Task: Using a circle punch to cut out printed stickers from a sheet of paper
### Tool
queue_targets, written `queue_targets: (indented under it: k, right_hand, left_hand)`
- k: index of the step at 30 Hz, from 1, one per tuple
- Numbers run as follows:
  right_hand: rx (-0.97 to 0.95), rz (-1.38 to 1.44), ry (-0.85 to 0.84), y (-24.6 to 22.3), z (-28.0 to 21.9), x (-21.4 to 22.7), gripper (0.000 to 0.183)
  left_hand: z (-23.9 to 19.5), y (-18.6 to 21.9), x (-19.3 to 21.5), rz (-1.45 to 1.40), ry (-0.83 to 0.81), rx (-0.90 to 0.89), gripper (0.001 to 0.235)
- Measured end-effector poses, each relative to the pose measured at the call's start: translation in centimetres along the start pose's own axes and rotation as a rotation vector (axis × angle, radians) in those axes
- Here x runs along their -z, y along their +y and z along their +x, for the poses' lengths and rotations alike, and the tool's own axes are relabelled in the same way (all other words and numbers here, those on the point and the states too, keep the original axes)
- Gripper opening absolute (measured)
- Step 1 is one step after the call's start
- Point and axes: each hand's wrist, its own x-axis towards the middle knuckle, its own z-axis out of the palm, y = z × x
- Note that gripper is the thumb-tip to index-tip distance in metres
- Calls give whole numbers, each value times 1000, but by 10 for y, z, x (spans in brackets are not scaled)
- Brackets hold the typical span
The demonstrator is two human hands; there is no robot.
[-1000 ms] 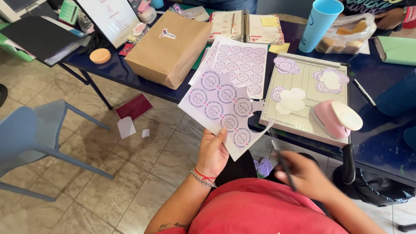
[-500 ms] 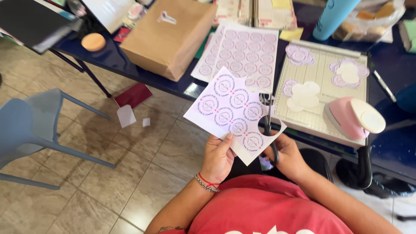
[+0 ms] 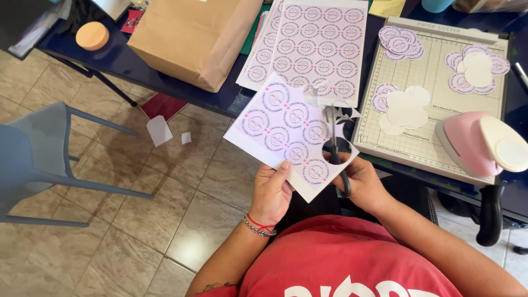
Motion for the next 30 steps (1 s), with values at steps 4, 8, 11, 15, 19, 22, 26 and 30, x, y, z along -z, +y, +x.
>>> queue_targets:
  k: [4,8,11,15,19,22,26,30]
  right_hand:
    - [-26,55,-1,34,22,-1,35]
    - [-42,52,17,36,45,-6,30]
    - [-86,84,52,28,53,-13,29]
    - [-121,81,87,47,57,-11,30]
    - [-159,82,120,45,57,-12,30]
    - [-138,72,107,38,58,-14,25]
    - [-128,131,86,33,49,-9,24]
    - [-131,161,51,37,41,-2,22]
  left_hand:
    - [16,11,2,53,27,-30,16]
    - [41,15,-3,121,-6,-36,13]
    - [60,14,-2,104,20,-41,16]
    - [75,15,0,126,47,-59,15]
    - [82,18,-1,168,27,-50,16]
    - [88,13,14,146,36,-45,16]
    - [83,24,19,136,16,-56,17]
    - [78,27,27,123,1,-40,18]
